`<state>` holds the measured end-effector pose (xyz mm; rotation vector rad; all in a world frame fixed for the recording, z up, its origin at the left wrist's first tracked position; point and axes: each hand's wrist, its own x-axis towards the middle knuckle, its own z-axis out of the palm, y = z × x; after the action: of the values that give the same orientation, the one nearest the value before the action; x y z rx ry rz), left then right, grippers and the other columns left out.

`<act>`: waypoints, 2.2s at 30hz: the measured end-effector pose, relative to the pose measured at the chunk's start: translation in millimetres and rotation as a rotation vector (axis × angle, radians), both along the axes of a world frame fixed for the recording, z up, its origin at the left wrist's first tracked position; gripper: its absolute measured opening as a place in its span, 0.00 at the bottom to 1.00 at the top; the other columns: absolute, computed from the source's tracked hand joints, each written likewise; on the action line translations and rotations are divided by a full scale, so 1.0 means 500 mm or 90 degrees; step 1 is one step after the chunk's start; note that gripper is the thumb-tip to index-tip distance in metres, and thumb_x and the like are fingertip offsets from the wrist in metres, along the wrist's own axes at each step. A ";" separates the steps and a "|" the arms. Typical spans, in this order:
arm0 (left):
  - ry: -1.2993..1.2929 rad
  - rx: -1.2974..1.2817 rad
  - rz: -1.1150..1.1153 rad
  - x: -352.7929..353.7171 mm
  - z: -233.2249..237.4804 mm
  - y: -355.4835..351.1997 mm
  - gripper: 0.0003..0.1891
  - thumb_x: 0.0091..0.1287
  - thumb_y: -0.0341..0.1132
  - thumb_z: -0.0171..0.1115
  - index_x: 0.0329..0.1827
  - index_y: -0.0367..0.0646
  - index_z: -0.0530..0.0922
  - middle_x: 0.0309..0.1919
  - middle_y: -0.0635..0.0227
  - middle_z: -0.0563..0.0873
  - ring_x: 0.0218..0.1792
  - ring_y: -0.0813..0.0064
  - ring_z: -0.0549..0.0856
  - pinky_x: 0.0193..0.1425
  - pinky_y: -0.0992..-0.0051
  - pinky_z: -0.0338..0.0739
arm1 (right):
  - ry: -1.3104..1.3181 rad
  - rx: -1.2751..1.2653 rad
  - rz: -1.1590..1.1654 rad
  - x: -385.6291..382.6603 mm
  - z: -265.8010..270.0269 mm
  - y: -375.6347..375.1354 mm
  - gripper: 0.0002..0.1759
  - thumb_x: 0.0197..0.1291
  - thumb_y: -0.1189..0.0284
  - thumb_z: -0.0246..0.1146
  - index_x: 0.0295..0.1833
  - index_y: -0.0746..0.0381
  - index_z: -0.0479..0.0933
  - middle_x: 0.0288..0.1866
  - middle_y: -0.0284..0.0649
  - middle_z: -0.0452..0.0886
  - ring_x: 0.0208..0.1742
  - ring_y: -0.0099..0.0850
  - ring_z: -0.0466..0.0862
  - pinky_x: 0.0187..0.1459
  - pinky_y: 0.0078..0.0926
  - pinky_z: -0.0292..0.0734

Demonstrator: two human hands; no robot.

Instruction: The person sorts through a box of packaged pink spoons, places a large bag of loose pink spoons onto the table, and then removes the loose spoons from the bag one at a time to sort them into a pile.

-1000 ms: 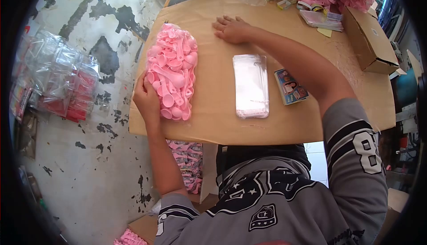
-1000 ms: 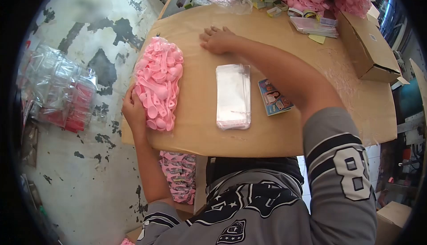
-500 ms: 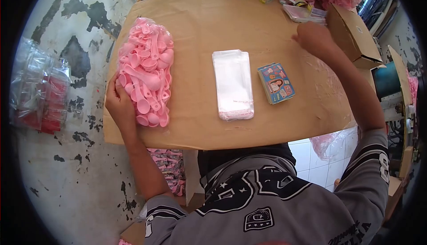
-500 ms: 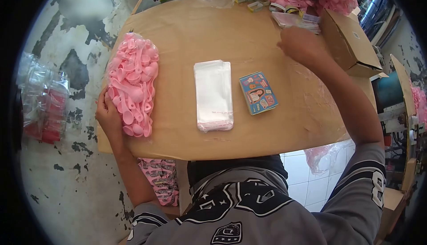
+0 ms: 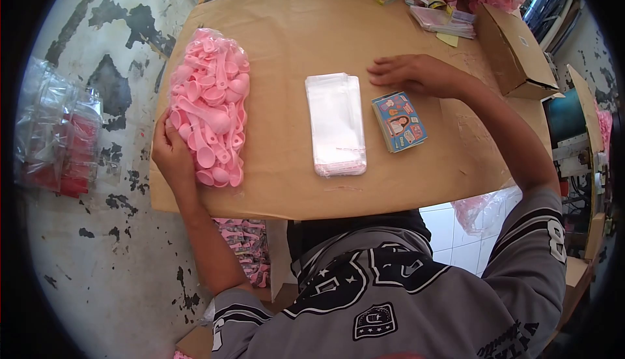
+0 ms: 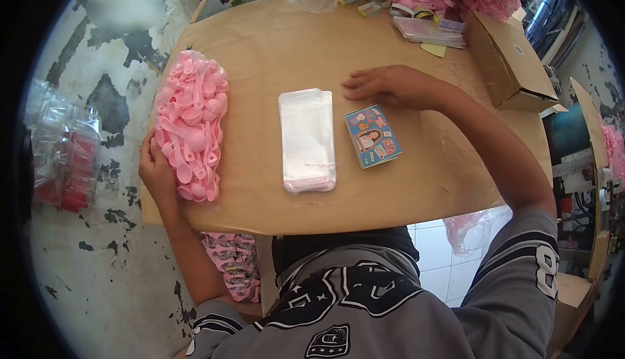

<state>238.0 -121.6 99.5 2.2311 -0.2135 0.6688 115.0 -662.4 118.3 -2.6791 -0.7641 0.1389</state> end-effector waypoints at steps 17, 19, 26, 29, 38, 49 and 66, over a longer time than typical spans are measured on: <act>0.000 0.033 0.014 0.009 -0.004 0.004 0.21 0.90 0.38 0.53 0.72 0.36 0.87 0.62 0.46 0.94 0.60 0.55 0.94 0.67 0.60 0.85 | -0.109 -0.067 -0.287 -0.103 0.035 -0.083 0.30 0.84 0.61 0.66 0.85 0.60 0.74 0.86 0.50 0.77 0.87 0.47 0.75 0.85 0.45 0.70; -0.007 0.033 0.010 0.008 -0.002 0.003 0.21 0.89 0.38 0.53 0.72 0.37 0.87 0.61 0.46 0.94 0.60 0.55 0.94 0.67 0.60 0.85 | -0.087 -0.061 -0.252 -0.077 0.004 -0.088 0.32 0.84 0.61 0.66 0.87 0.59 0.72 0.89 0.49 0.73 0.90 0.47 0.70 0.87 0.45 0.67; -0.011 -0.006 0.014 0.003 -0.004 -0.005 0.20 0.89 0.37 0.53 0.72 0.37 0.86 0.62 0.48 0.94 0.61 0.55 0.94 0.68 0.60 0.85 | 0.255 -0.020 -0.150 -0.165 0.107 -0.067 0.27 0.81 0.63 0.69 0.79 0.59 0.82 0.86 0.50 0.78 0.84 0.47 0.78 0.82 0.43 0.74; -0.028 -0.016 0.004 0.007 -0.008 -0.006 0.20 0.89 0.37 0.52 0.72 0.36 0.86 0.63 0.48 0.94 0.63 0.55 0.93 0.69 0.61 0.84 | 0.110 -0.239 -0.350 -0.215 0.181 -0.050 0.18 0.76 0.68 0.71 0.67 0.62 0.88 0.70 0.50 0.89 0.70 0.49 0.87 0.71 0.46 0.81; -0.069 -0.031 0.011 0.012 -0.010 -0.015 0.20 0.89 0.35 0.54 0.76 0.36 0.83 0.71 0.48 0.90 0.71 0.51 0.89 0.74 0.58 0.82 | -0.232 0.085 -0.158 -0.244 0.103 0.225 0.13 0.67 0.74 0.74 0.55 0.60 0.87 0.51 0.43 0.90 0.57 0.45 0.89 0.57 0.44 0.86; -0.264 0.094 -0.260 -0.245 0.076 -0.116 0.12 0.80 0.25 0.69 0.62 0.35 0.89 0.53 0.56 0.95 0.51 0.59 0.92 0.58 0.61 0.86 | -0.294 -0.050 -0.085 -0.206 0.023 0.308 0.11 0.65 0.76 0.70 0.53 0.59 0.85 0.48 0.35 0.88 0.53 0.39 0.84 0.56 0.43 0.76; -0.125 0.007 -0.383 -0.294 -0.004 -0.189 0.10 0.74 0.17 0.70 0.54 0.34 0.91 0.40 0.59 0.94 0.39 0.63 0.91 0.48 0.66 0.85 | -0.179 -0.064 0.005 -0.414 -0.013 0.296 0.23 0.73 0.61 0.73 0.68 0.61 0.87 0.79 0.40 0.85 0.80 0.36 0.83 0.75 0.42 0.79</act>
<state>91.1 -216.2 97.4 1.9563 -0.9423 0.5448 -92.0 -514.4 112.0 -2.8269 -0.8710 -0.2076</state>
